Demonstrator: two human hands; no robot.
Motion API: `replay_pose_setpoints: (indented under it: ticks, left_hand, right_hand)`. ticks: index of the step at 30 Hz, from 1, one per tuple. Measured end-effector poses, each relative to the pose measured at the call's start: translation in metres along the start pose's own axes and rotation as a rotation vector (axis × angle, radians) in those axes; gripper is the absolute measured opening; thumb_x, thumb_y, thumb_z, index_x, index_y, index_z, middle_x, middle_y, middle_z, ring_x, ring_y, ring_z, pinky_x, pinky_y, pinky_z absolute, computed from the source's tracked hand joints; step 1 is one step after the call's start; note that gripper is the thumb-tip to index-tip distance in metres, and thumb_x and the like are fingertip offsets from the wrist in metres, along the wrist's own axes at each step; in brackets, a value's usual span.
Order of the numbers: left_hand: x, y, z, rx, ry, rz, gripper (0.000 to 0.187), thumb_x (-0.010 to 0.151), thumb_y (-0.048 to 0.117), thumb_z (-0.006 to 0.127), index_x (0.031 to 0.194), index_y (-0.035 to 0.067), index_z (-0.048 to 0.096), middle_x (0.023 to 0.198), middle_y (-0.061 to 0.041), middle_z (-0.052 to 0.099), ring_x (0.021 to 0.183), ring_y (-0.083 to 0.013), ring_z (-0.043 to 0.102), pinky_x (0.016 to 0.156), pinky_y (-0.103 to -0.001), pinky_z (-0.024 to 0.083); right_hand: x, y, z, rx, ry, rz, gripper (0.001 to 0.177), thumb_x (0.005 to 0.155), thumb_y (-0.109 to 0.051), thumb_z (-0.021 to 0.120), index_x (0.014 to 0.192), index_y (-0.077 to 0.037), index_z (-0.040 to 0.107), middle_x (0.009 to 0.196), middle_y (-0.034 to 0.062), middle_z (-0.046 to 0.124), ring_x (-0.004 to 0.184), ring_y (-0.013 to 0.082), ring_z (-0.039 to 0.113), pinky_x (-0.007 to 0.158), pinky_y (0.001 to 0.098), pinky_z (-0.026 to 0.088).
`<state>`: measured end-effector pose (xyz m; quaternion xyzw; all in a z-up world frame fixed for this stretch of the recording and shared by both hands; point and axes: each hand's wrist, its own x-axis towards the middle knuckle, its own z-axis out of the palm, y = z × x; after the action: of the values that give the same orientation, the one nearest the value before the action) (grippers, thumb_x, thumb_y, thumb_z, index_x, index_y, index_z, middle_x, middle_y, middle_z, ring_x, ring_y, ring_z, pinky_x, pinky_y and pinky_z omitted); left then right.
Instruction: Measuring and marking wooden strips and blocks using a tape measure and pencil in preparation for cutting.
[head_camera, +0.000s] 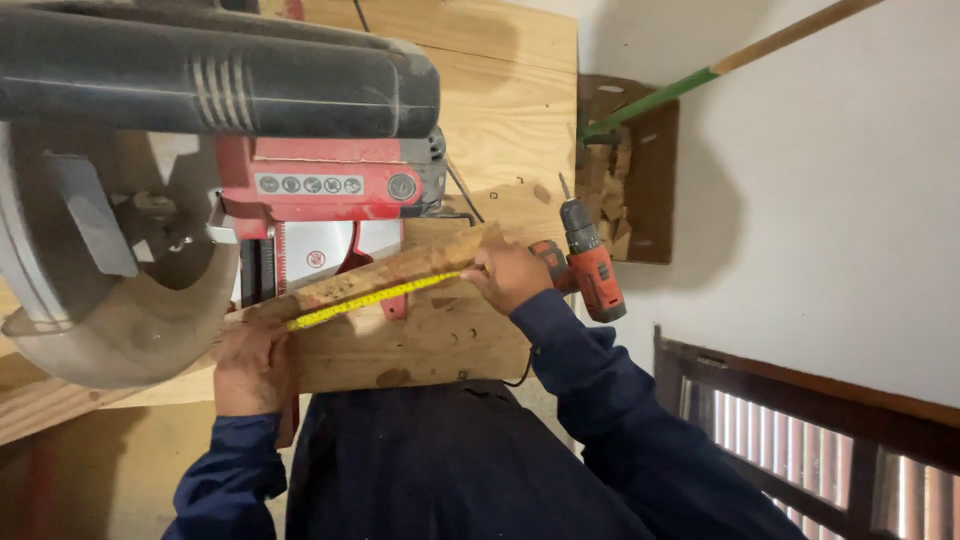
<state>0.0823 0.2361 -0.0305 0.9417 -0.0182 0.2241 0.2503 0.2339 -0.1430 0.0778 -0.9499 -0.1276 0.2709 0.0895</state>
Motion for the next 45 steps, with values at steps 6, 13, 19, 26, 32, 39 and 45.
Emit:
replay_pose_setpoints:
  ticks: [6,13,19,26,32,39,45]
  left_hand:
    - [-0.002,0.048,-0.042,-0.177,-0.278,-0.070,0.017,0.095,0.004,0.057,0.097,0.005,0.074,0.117,-0.011,0.070,0.109,-0.0296,0.066,0.099,-0.038,0.053]
    - [-0.075,0.091,0.017,0.082,-0.455,-0.148,0.010,0.091,0.047,0.069,0.100,0.044,0.072,0.118,0.006,0.072,0.083,-0.0382,0.074,0.079,-0.051,0.064]
    - [-0.016,0.125,-0.015,-0.164,-0.222,0.068,0.011,0.093,0.026,0.067,0.099,0.023,0.075,0.105,-0.004,0.073,0.095,-0.0318,0.073,0.078,-0.038,0.063]
    - [0.027,0.134,-0.061,0.356,-0.542,-0.290,0.045,0.087,0.038,0.068,0.127,0.017,0.064,0.170,-0.008,0.025,0.083,-0.0433,0.075,0.079,-0.048,0.067]
    - [-0.006,0.101,-0.027,0.351,-0.706,-0.335,0.040,0.090,0.037,0.062,0.119,0.011,0.068,0.175,-0.011,0.006,0.093,-0.0455,0.074,0.089,-0.050,0.064]
    - [-0.011,0.105,-0.021,0.381,-0.569,-0.256,0.030,0.091,0.026,0.058,0.107,0.005,0.072,0.174,-0.020,0.006,0.095,-0.0421,0.074,0.087,-0.051,0.060]
    - [-0.029,0.091,-0.003,0.426,-0.408,-0.139,0.025,0.085,0.026,0.067,0.100,0.006,0.069,0.172,-0.028,0.008,0.085,-0.0388,0.074,0.082,-0.050,0.060]
  right_hand:
    - [-0.017,0.014,0.062,0.256,-0.001,-0.197,0.022,0.093,-0.038,0.068,0.085,-0.017,0.069,0.086,0.0106,0.070,0.085,0.0322,0.067,0.071,0.0462,0.048]
    - [-0.045,-0.009,0.130,0.428,-0.311,-0.265,0.024,0.098,-0.036,0.063,0.102,-0.013,0.069,0.095,0.0141,0.071,0.099,0.0393,0.069,0.083,0.0487,0.057]
    - [-0.042,-0.010,0.173,0.476,-0.315,-0.319,0.025,0.104,-0.035,0.058,0.108,-0.012,0.068,0.108,0.0154,0.072,0.107,0.0384,0.067,0.089,0.0472,0.060]
    - [-0.039,0.016,0.167,0.095,-0.124,-0.225,0.023,0.104,-0.035,0.055,0.109,-0.013,0.060,0.109,0.0090,0.058,0.112,0.0356,0.060,0.088,0.0466,0.058]
    - [-0.051,0.023,0.168,-0.160,-0.049,-0.237,0.024,0.104,-0.032,0.053,0.115,-0.011,0.058,0.116,0.0086,0.049,0.120,0.0381,0.052,0.088,0.0515,0.058]
    - [-0.047,0.038,0.190,-0.093,-0.024,-0.236,0.026,0.106,-0.038,0.049,0.113,-0.015,0.059,0.113,0.0050,0.046,0.118,0.0342,0.050,0.088,0.0494,0.057]
    - [-0.046,0.040,0.196,-0.118,0.025,-0.239,0.020,0.105,-0.032,0.053,0.109,-0.014,0.061,0.113,0.0061,0.050,0.118,0.0338,0.051,0.095,0.0533,0.051]
